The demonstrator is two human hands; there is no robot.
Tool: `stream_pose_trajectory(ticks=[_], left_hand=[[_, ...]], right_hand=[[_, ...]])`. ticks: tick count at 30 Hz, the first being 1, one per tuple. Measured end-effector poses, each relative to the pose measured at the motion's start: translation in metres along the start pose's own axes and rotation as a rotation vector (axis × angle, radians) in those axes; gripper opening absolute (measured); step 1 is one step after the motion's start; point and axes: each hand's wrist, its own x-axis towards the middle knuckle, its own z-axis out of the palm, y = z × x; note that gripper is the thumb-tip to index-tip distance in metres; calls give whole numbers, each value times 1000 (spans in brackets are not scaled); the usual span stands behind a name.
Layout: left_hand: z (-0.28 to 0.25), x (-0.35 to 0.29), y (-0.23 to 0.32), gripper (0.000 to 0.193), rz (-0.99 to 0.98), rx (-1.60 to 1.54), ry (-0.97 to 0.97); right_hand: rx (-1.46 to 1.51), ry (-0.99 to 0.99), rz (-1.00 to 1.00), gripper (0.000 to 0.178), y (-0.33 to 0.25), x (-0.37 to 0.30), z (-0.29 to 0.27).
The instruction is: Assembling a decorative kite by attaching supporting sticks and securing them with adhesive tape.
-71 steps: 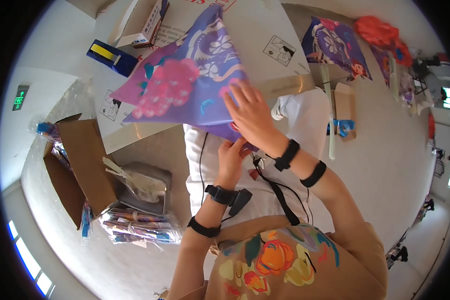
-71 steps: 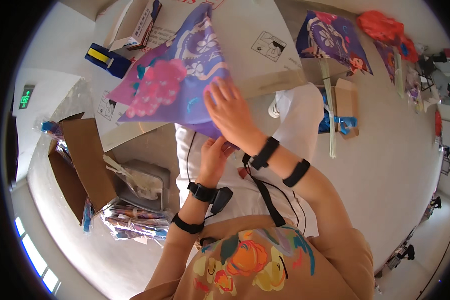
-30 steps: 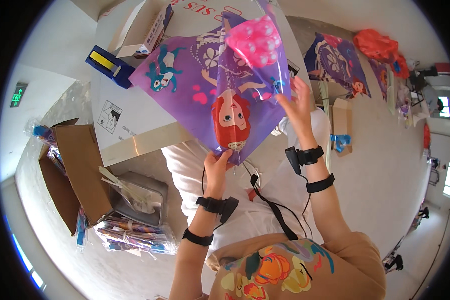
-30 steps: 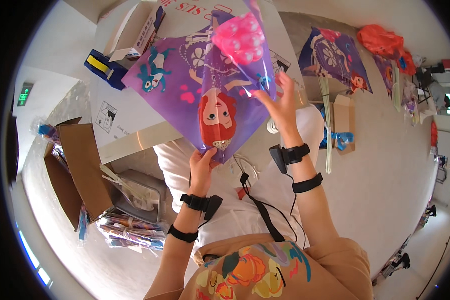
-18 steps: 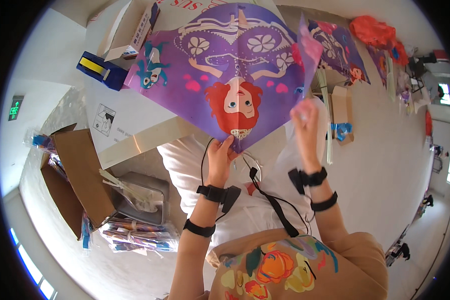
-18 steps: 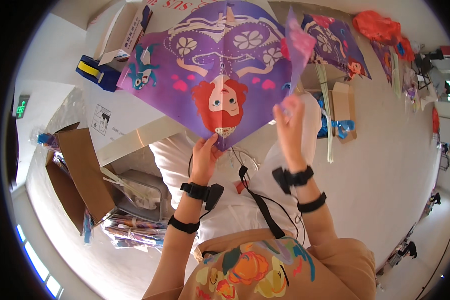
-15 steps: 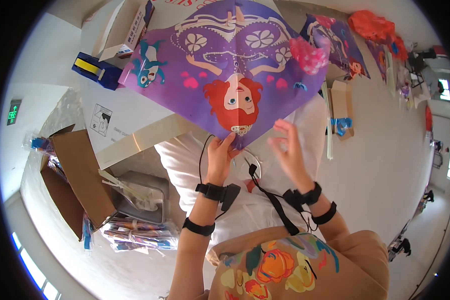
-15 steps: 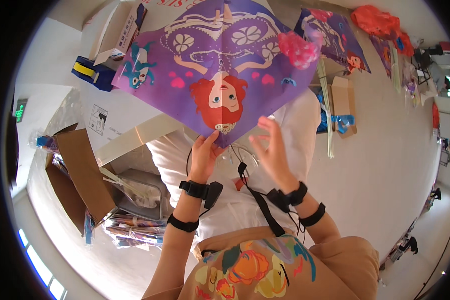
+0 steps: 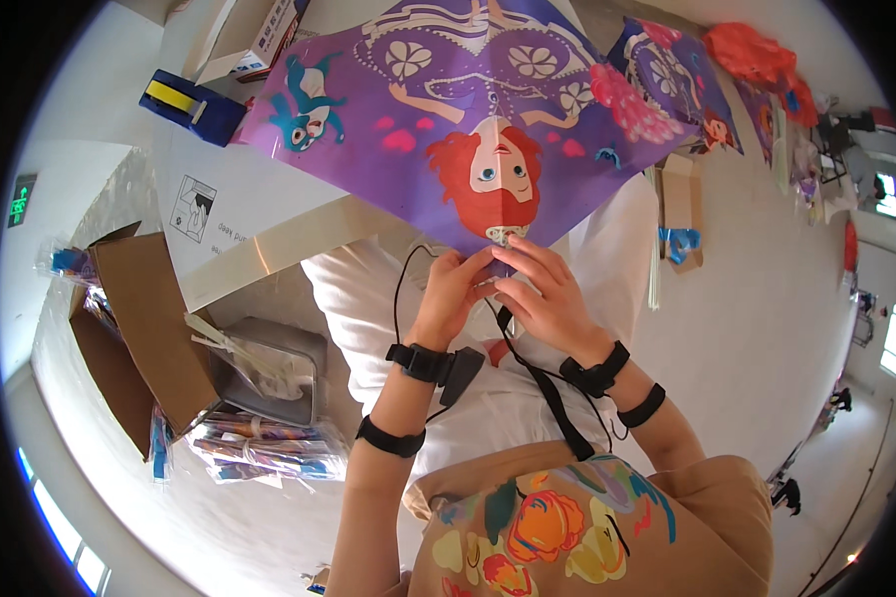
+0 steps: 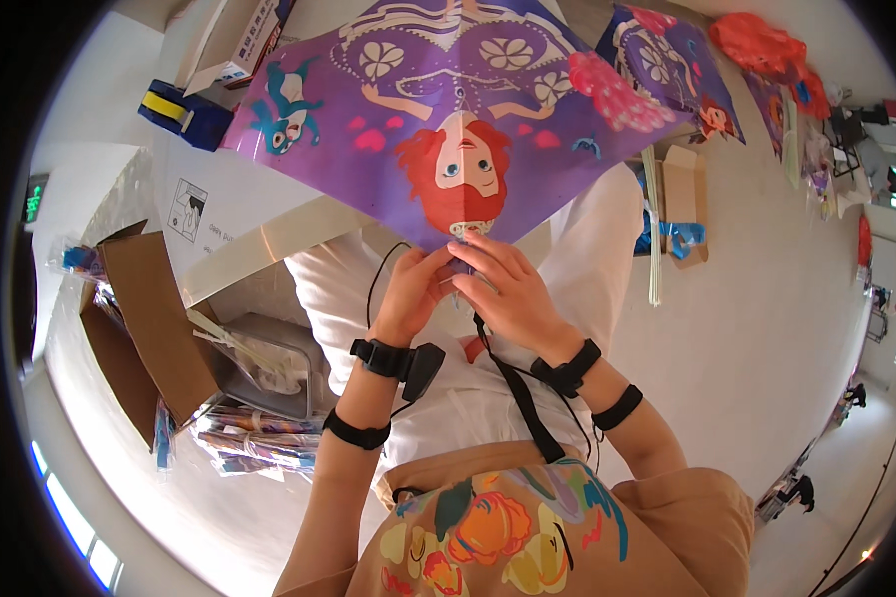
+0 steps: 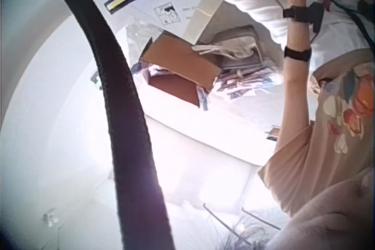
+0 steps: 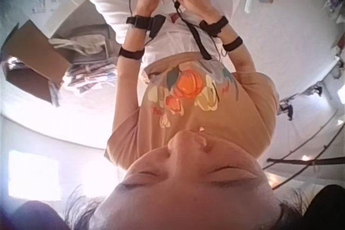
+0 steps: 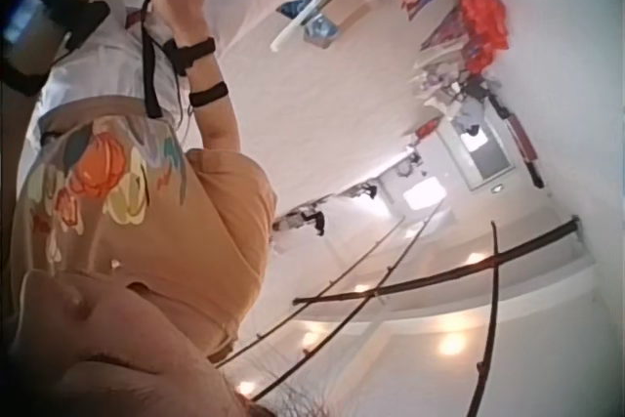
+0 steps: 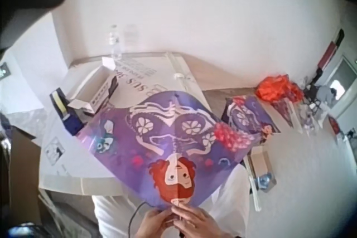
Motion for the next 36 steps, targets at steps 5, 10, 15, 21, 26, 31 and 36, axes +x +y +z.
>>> stream_pose_trajectory(ticks=[5, 10, 15, 21, 26, 31, 36], left_hand=[[2, 3, -6, 21, 38, -66, 35], [4, 4, -6, 20, 66, -73, 45], [5, 4, -6, 19, 74, -30, 91], [8, 0, -7, 19, 86, -39, 89], [6, -1, -8, 18, 79, -46, 92], [5, 0, -11, 18, 72, -25, 113], [5, 2, -11, 20, 49, -60, 109]], right_hand=[[124, 78, 136, 16, -4, 0, -4], [295, 120, 306, 14, 1, 3, -9], [358, 102, 370, 12, 6, 11, -7], [350, 106, 387, 11, 9, 12, 0], [312, 98, 395, 14, 7, 11, 3], [257, 108, 381, 18, 9, 11, 6], [220, 91, 384, 21, 16, 6, 10]])
